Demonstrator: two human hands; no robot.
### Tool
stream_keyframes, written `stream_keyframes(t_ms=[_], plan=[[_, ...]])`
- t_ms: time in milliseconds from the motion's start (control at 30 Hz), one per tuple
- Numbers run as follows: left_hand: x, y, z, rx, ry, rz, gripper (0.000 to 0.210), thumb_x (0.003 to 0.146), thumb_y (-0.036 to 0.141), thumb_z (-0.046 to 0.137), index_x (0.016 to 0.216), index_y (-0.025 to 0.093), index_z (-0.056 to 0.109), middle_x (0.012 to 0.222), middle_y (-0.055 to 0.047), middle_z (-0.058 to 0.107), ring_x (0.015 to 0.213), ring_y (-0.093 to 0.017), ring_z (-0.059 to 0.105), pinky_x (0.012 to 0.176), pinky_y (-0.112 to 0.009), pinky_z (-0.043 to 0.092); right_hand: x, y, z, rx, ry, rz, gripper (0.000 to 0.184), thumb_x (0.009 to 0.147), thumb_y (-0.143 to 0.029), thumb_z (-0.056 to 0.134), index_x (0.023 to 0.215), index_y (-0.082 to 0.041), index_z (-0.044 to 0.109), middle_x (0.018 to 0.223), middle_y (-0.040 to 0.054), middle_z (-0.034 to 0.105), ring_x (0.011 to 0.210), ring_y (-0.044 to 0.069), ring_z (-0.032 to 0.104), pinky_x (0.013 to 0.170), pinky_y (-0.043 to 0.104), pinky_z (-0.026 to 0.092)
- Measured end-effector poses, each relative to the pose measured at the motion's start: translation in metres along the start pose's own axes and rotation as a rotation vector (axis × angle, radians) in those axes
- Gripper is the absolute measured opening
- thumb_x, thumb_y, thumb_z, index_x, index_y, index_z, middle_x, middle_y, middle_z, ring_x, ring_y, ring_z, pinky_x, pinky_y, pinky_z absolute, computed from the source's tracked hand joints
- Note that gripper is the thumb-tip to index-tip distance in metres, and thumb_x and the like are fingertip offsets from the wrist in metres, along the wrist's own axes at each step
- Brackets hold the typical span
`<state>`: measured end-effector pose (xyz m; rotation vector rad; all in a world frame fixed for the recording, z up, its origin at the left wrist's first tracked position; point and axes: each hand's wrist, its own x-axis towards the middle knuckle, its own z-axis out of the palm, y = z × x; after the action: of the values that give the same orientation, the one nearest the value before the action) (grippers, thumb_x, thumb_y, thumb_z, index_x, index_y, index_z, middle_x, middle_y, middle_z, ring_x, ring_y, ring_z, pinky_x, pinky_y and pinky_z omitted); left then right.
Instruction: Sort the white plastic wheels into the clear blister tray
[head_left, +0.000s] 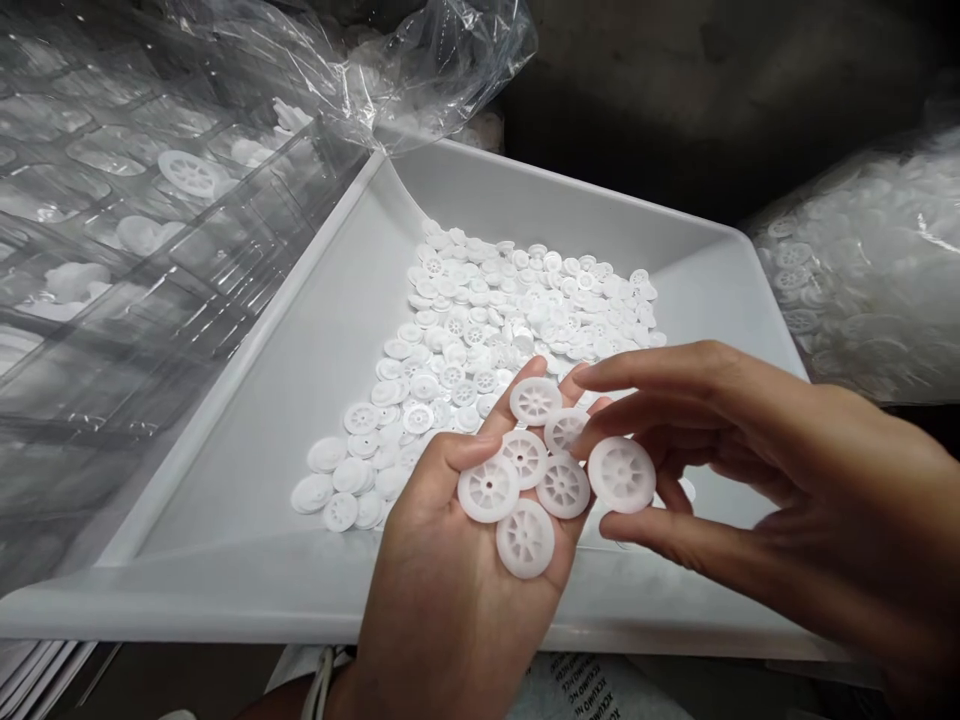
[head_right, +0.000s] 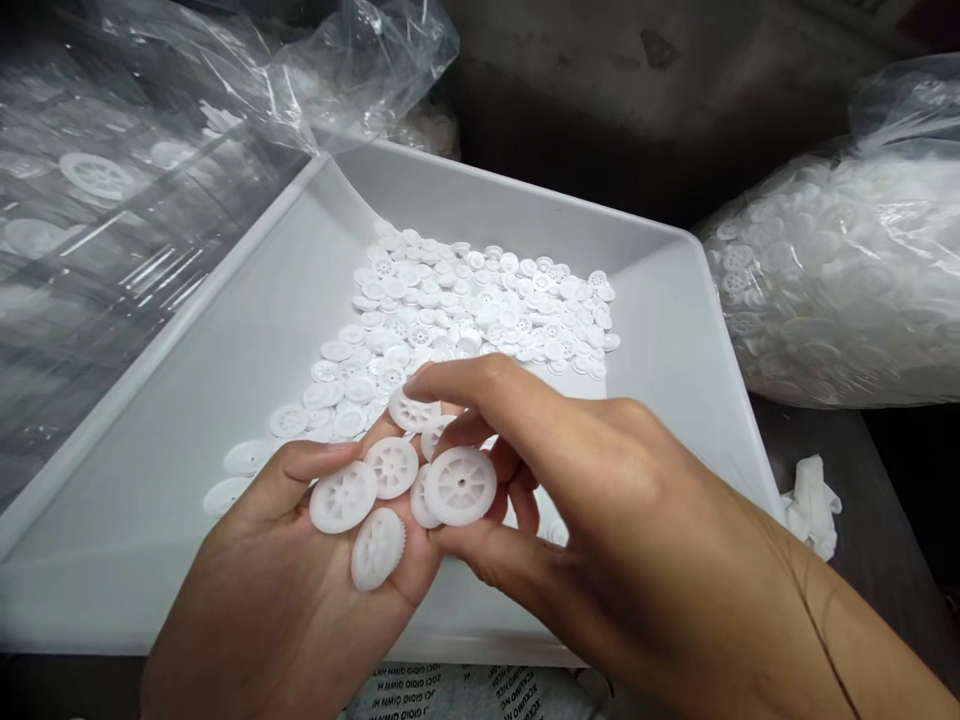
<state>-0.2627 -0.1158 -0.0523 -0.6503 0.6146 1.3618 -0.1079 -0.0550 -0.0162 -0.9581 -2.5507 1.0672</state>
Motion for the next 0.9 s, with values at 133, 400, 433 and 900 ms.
stream_keyframes(t_ms=[133, 400, 433, 900], plan=[[-0.001, 0.001, 0.002, 0.019, 0.0, 0.006, 0.041, 0.081, 0.014, 0.049, 0.116, 0.02, 0.07, 0.075, -0.007, 0.07, 0.104, -0.03, 0.073, 0.084, -0.04, 0.062, 0.001, 0.0, 0.001, 0.027, -0.035, 0.024, 0.052, 0.095, -0.035, 0.068, 0.139, -0.047, 0.042, 0.112, -0.0079, 0.07, 0.091, 0.013, 0.07, 0.082, 0.02, 0.062], [-0.003, -0.001, 0.007, 0.041, 0.019, 0.024, 0.047, 0.081, 0.013, 0.05, 0.124, 0.018, 0.066, 0.098, -0.012, 0.077, 0.106, -0.03, 0.073, 0.089, -0.043, 0.061, -0.001, 0.001, -0.001, 0.09, -0.061, 0.082, 0.058, 0.092, -0.032, 0.072, 0.139, -0.047, 0.043, 0.12, -0.0061, 0.067, 0.102, 0.015, 0.07, 0.084, 0.022, 0.064], [-0.003, -0.002, 0.008, 0.048, 0.013, 0.019, 0.047, 0.081, 0.014, 0.05, 0.125, 0.019, 0.066, 0.102, -0.012, 0.077, 0.106, -0.03, 0.073, 0.089, -0.044, 0.061, -0.002, 0.002, -0.002, 0.1, -0.065, 0.081, 0.059, 0.091, -0.032, 0.073, 0.139, -0.047, 0.043, 0.125, -0.0055, 0.066, 0.104, 0.016, 0.07, 0.085, 0.023, 0.064], [-0.002, 0.0, -0.002, 0.103, -0.017, 0.001, 0.05, 0.083, 0.019, 0.052, 0.131, 0.021, 0.064, 0.112, -0.013, 0.076, 0.112, -0.032, 0.071, 0.094, -0.047, 0.059, 0.005, -0.002, -0.004, 0.391, -0.098, 0.112, 0.051, 0.087, -0.021, 0.077, 0.128, -0.039, 0.051, 0.109, -0.0094, 0.072, 0.085, 0.007, 0.073, 0.077, 0.009, 0.061]])
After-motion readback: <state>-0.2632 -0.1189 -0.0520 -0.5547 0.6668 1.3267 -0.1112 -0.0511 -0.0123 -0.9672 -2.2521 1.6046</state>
